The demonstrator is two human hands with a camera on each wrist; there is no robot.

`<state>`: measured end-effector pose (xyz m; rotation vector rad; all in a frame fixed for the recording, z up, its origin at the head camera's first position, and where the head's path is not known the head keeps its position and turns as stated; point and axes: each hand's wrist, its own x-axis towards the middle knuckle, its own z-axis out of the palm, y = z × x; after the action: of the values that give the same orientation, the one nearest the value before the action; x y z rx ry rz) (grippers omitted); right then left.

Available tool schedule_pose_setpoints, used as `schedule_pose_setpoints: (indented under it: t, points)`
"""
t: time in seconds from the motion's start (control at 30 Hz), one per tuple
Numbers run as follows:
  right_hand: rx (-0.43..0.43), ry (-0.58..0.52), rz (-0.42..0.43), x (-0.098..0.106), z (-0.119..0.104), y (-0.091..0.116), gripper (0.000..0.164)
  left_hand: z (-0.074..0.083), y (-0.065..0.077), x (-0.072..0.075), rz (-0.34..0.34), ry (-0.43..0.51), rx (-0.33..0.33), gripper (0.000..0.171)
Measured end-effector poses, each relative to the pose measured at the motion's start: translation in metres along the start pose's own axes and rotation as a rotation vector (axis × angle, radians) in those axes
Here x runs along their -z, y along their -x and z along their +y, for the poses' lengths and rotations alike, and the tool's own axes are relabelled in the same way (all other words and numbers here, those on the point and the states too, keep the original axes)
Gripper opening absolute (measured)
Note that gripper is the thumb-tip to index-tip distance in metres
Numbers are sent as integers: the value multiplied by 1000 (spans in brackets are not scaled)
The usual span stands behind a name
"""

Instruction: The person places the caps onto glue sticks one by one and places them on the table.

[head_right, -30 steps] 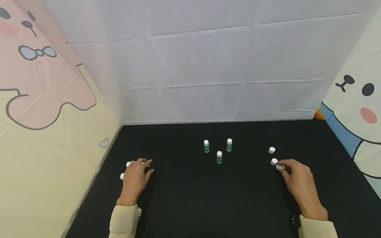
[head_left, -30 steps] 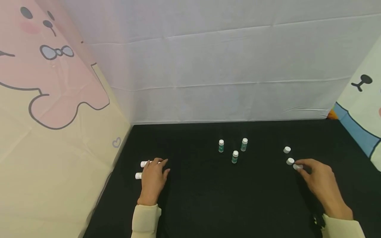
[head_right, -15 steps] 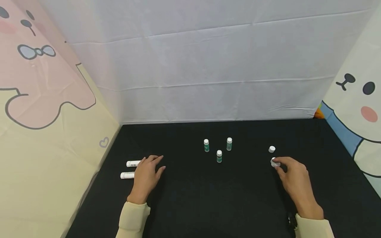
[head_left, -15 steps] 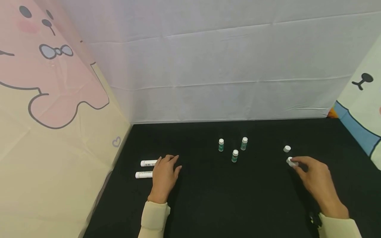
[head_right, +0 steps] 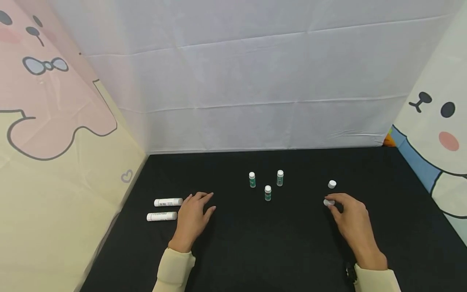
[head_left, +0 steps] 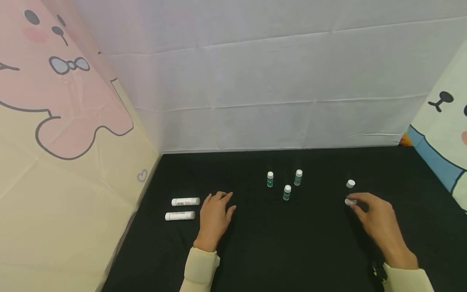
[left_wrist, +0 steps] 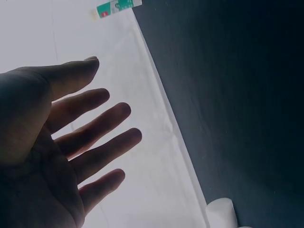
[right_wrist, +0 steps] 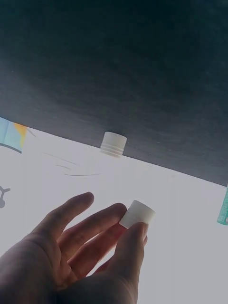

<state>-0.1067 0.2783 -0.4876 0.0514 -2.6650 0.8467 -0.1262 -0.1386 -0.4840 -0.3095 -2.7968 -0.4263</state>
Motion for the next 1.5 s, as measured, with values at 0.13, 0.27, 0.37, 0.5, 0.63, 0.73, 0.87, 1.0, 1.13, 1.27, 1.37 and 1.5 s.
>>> schedule_pose_setpoints:
  t: [0.13,0.27,0.37,0.5,0.63,0.73,0.87,1.0,1.13,1.27,1.37,1.5]
  points:
    - [-5,-8,-3,-3,-3,1,28,4,-1,-3,-1,9,-8,41]
    - [-7,-10,-7,-5,-6,1,28,9,-1,-5,-10,20,-8,40]
    - [0,-12,-7,-7,-9,2,29,13,0,-7,-23,26,-7,41]
    - [19,-27,5,-10,-12,5,30,18,0,-11,-35,40,-11,43]
    - [52,-44,33,-14,-17,5,30,24,-1,-14,-40,58,-15,43]
    - [69,-52,48,-17,-21,5,30,29,-3,-16,-45,73,-17,44]
    - [85,-62,53,-19,-26,3,30,37,-7,-19,-56,92,-22,44]
    - [101,-73,55,-22,-28,2,31,45,-10,-23,-57,90,-33,44]
    - [123,-71,70,-25,-31,0,31,52,-13,-28,-56,78,-45,45]
    - [136,-72,77,-27,-34,-1,31,58,-14,-33,-62,85,-51,45]
    - [134,-81,71,-29,-37,-1,31,63,-14,-36,-68,90,-52,45]
    - [145,-84,78,-33,-40,-1,31,68,-15,-39,-75,88,-55,45]
